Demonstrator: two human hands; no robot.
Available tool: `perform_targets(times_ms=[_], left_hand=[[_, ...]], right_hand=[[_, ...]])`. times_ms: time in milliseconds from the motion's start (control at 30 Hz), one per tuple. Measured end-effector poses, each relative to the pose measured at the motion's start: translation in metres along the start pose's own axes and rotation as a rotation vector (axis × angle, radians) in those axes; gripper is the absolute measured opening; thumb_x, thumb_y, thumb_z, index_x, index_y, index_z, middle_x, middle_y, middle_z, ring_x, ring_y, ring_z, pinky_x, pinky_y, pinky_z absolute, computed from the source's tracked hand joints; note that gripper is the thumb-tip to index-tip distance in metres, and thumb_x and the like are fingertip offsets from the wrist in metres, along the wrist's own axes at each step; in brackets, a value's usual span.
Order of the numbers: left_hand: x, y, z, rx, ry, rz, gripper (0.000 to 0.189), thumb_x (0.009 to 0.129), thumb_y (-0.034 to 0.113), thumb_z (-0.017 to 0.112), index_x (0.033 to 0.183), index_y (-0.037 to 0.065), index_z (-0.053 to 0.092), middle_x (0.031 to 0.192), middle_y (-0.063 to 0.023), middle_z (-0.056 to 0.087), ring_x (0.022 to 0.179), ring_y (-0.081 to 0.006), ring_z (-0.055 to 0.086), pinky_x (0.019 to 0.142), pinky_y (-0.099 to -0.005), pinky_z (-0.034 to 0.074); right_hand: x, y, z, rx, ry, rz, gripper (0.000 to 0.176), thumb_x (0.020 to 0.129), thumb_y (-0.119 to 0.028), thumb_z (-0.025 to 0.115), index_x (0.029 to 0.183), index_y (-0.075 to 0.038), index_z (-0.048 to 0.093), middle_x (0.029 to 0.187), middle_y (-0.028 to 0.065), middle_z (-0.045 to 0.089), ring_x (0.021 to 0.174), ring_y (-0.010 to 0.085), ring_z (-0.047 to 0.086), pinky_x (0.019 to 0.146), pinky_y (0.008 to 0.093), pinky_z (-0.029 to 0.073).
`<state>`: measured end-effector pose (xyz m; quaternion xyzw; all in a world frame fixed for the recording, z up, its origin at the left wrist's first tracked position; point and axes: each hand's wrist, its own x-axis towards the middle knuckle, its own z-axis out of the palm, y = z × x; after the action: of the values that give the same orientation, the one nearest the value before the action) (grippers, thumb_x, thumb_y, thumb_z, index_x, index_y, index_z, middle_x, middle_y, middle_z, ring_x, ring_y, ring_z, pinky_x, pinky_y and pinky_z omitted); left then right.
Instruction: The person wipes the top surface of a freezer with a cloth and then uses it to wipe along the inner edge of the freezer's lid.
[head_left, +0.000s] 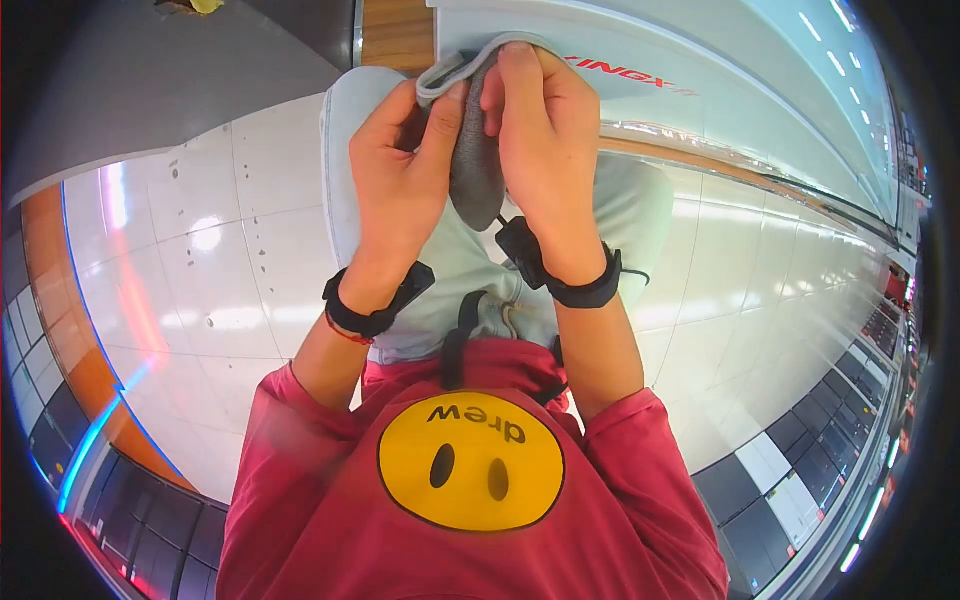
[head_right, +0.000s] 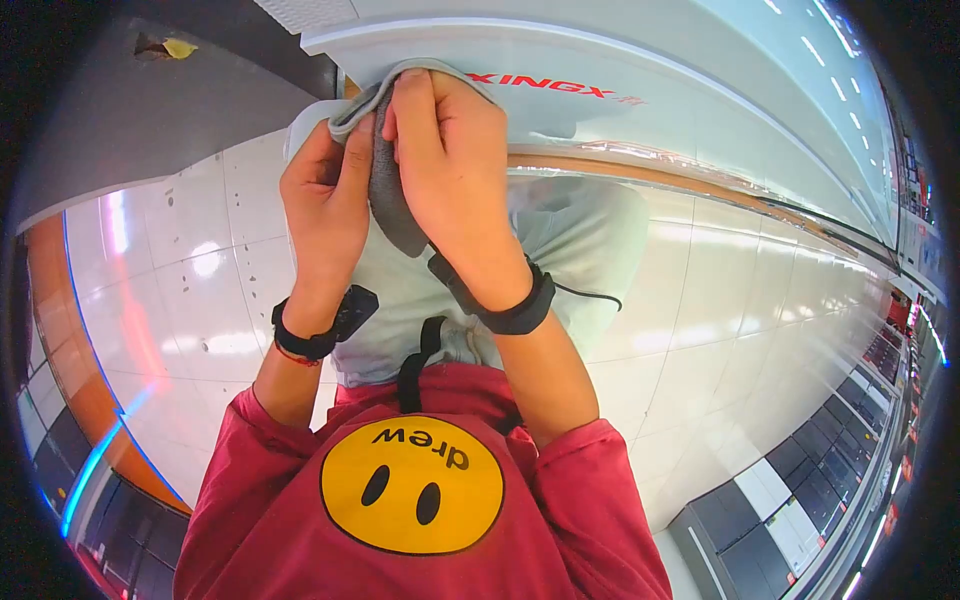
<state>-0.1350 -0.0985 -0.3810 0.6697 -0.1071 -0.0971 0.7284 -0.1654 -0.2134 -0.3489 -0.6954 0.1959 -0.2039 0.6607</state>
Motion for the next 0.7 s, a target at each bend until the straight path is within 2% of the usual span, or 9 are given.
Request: perform_targets(times_ms=[133, 233, 533, 633, 700], left_hand=[[-0.004, -0.002, -0.002, 0.008, -0.003, -0.014, 0.014, 0.103, 0.012, 0.067, 0.106, -0.002, 0.07, 0.082, 0.0064, 0.062, 0.073, -0.0009, 0.048, 0.064, -0.0194, 0.039], [-0.001, 0.01, 0.006, -0.015, 0.035, 0.045, 0.013, 0.102, 0.011, 0.067, 0.103, -0.002, 0.069, 0.08, 0.0064, 0.06, 0.073, -0.0007, 0.047, 0.062, -0.0197, 0.038], [-0.005, -0.001, -0.001, 0.013, -0.005, -0.025, 0.013, 0.102, 0.011, 0.066, 0.103, -0.002, 0.07, 0.079, 0.0073, 0.059, 0.07, -0.0005, 0.046, 0.06, -0.0201, 0.036], [-0.005, 0.013, 0.002, -0.028, 0.03, -0.054, 0.013, 0.103, 0.011, 0.066, 0.102, -0.001, 0.069, 0.078, 0.0076, 0.058, 0.07, -0.0003, 0.045, 0.06, -0.02, 0.036], [-0.002, 0.011, 0.004, -0.011, 0.026, 0.006, 0.013, 0.103, 0.011, 0.066, 0.102, -0.001, 0.069, 0.078, 0.0078, 0.058, 0.07, -0.0002, 0.045, 0.06, -0.0197, 0.035]], right_hand=[[-0.001, -0.007, 0.003, 0.031, 0.032, -0.015, 0.041, 0.107, -0.024, 0.052, 0.073, -0.001, 0.058, 0.057, 0.0017, 0.052, 0.054, 0.0081, 0.046, 0.053, 0.0277, 0.038], [0.0, -0.017, 0.002, 0.016, 0.033, -0.049, 0.042, 0.107, -0.025, 0.051, 0.072, -0.001, 0.058, 0.058, 0.0008, 0.051, 0.055, 0.0073, 0.046, 0.053, 0.0274, 0.037], [-0.004, -0.006, -0.001, 0.012, -0.009, 0.094, 0.043, 0.108, -0.029, 0.051, 0.072, -0.005, 0.057, 0.064, -0.0014, 0.053, 0.06, 0.0069, 0.046, 0.057, 0.0256, 0.036], [-0.001, -0.01, 0.003, 0.033, 0.013, -0.049, 0.044, 0.107, -0.027, 0.051, 0.073, -0.001, 0.058, 0.057, 0.0012, 0.05, 0.055, 0.0077, 0.045, 0.053, 0.0284, 0.037], [-0.001, -0.013, 0.002, 0.027, 0.01, -0.043, 0.044, 0.107, -0.026, 0.051, 0.072, -0.001, 0.058, 0.057, 0.0014, 0.05, 0.055, 0.0084, 0.045, 0.053, 0.0285, 0.037]])
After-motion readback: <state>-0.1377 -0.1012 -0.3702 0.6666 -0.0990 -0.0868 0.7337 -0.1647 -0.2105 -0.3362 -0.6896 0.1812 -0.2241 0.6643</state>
